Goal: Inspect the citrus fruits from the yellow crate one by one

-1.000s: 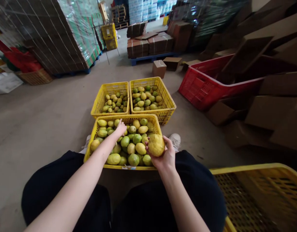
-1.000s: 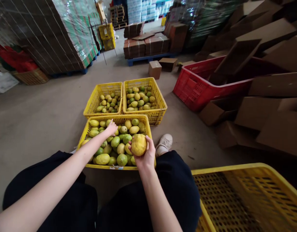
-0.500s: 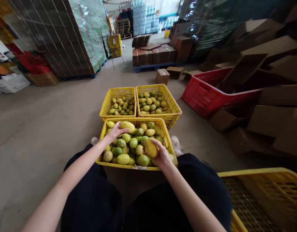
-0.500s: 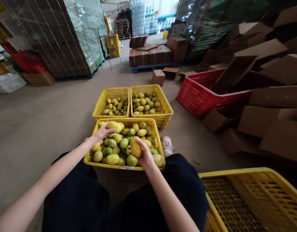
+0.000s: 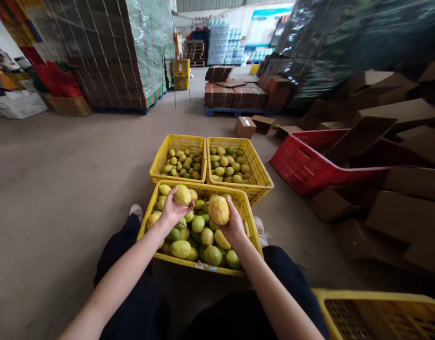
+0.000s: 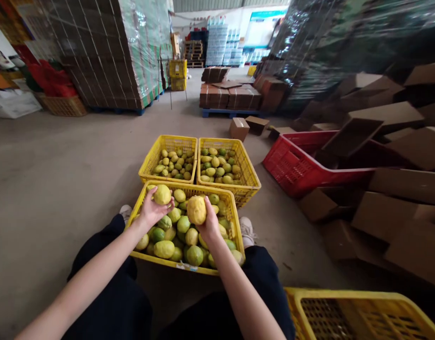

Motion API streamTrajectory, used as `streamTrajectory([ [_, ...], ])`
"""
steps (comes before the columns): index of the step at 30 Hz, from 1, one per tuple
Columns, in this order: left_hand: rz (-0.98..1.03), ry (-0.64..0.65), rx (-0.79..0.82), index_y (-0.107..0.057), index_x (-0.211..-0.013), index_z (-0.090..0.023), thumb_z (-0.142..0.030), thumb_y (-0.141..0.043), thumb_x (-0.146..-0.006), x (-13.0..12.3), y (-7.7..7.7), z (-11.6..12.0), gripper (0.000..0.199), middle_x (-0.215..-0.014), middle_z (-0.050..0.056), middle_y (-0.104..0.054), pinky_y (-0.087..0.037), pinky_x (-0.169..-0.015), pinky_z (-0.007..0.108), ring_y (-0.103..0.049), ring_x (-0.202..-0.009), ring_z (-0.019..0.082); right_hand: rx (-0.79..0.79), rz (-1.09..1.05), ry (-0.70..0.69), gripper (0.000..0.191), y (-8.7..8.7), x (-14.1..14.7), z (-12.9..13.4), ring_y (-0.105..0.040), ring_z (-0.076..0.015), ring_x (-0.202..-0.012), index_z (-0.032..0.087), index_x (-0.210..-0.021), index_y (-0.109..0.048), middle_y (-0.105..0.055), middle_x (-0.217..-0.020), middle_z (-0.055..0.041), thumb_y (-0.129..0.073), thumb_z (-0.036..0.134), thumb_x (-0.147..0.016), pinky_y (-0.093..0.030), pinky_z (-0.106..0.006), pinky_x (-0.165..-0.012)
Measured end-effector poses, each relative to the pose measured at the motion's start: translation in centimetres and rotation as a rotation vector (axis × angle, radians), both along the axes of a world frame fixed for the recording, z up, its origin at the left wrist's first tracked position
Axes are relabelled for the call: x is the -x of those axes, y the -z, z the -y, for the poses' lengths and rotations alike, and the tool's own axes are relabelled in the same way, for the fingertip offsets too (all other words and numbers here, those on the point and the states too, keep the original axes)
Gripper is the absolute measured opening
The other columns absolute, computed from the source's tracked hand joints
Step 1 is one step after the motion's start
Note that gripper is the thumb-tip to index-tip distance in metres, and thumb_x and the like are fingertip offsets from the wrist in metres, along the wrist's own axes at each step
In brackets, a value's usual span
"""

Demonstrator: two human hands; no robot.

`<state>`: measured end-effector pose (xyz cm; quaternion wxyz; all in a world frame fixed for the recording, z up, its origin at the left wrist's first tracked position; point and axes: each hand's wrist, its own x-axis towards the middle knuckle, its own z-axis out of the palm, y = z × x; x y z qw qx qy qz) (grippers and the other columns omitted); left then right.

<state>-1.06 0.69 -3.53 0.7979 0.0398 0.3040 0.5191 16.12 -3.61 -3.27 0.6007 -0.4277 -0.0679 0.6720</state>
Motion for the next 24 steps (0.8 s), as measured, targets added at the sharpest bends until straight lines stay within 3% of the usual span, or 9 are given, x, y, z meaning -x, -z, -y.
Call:
streamTrajectory([
  [3,-0.149,0.051,-0.051,-0.066,-0.101,-0.018,-0.039,-0.059,-0.089,-1.0,0.5,0.2,0.025,-0.088,0.008,-0.071,-0.061,-0.073,0.037,-0.07,-0.082,0.024,0.031,-0.027,0.019,0.017,0.9,0.2,0.6,-0.072,-0.025,-0.073,0.024,-0.086,-0.064,-0.072,-0.07,-0.0004,-0.067,0.04,-0.083,-0.061,-0.036,-0.057],
  [5,-0.272,0.123,-0.081,-0.066,-0.106,-0.021,-0.053,-0.06,-0.087,-1.7,1.0,0.6,0.038,-0.096,0.01,-0.073,-0.06,-0.079,0.043,-0.069,-0.096,0.03,0.002,-0.058,-0.002,0.013,0.9,0.4,0.9,-0.072,-0.0243,-0.077,0.025,-0.086,-0.064,-0.072,-0.071,0.0014,-0.066,0.038,-0.084,-0.062,-0.037,-0.06],
  [8,-0.406,0.18,-0.115,-0.066,-0.112,-0.025,-0.073,-0.053,-0.08,-2.3,1.9,1.0,0.06,-0.106,0.011,-0.073,-0.058,-0.084,0.05,-0.065,-0.108,0.037,-0.119,-0.048,-0.072,0.01,0.7,0.9,1.2,-0.072,-0.0239,-0.087,0.026,-0.088,-0.064,-0.074,-0.081,0.0014,-0.07,0.03,-0.08,-0.063,-0.036,-0.067],
  [11,-0.518,0.17,-0.164,-0.066,-0.116,-0.027,-0.082,-0.049,-0.073,-2.4,2.6,1.2,0.072,-0.11,0.012,-0.073,-0.056,-0.086,0.051,-0.062,-0.113,0.039,-0.249,0.056,-0.138,0.025,0.8,1.6,1.3,-0.07,-0.0224,-0.094,0.027,-0.092,-0.065,-0.075,-0.09,0.0012,-0.076,0.021,-0.071,-0.062,-0.032,-0.073],
  [15,-0.539,0.124,-0.218,-0.063,-0.123,-0.025,-0.082,-0.046,-0.073,-2.0,2.4,1.3,0.078,-0.109,0.01,-0.073,-0.056,-0.087,0.05,-0.063,-0.112,0.037,-0.306,0.285,-0.128,0.056,1.9,2.1,1.6,-0.069,-0.0151,-0.091,0.026,-0.105,-0.066,-0.074,-0.096,0.0029,-0.085,0.006,-0.057,-0.059,-0.022,-0.08],
  [18,-0.527,0.129,-0.205,-0.063,-0.126,-0.021,-0.079,-0.037,-0.077,-1.5,1.8,1.3,0.08,-0.106,0.01,-0.074,-0.055,-0.089,0.046,-0.065,-0.111,0.034,-0.33,0.348,-0.151,0.074,2.7,1.9,1.9,-0.068,-0.0142,-0.099,0.026,-0.11,-0.066,-0.073,-0.106,0.0026,-0.087,-0.004,-0.046,-0.057,-0.019,-0.086],
  [24,-0.584,0.176,-0.275,-0.062,-0.13,-0.015,-0.069,-0.033,-0.081,-0.8,1.4,1.1,0.078,-0.105,0.011,-0.074,-0.053,-0.09,0.042,-0.065,-0.109,0.032,-0.357,0.348,-0.227,0.076,3.1,1.2,1.7,-0.065,-0.0191,-0.115,0.03,-0.11,-0.065,-0.071,-0.115,0.004,-0.087,-0.002,-0.045,-0.059,-0.028,-0.093],
])
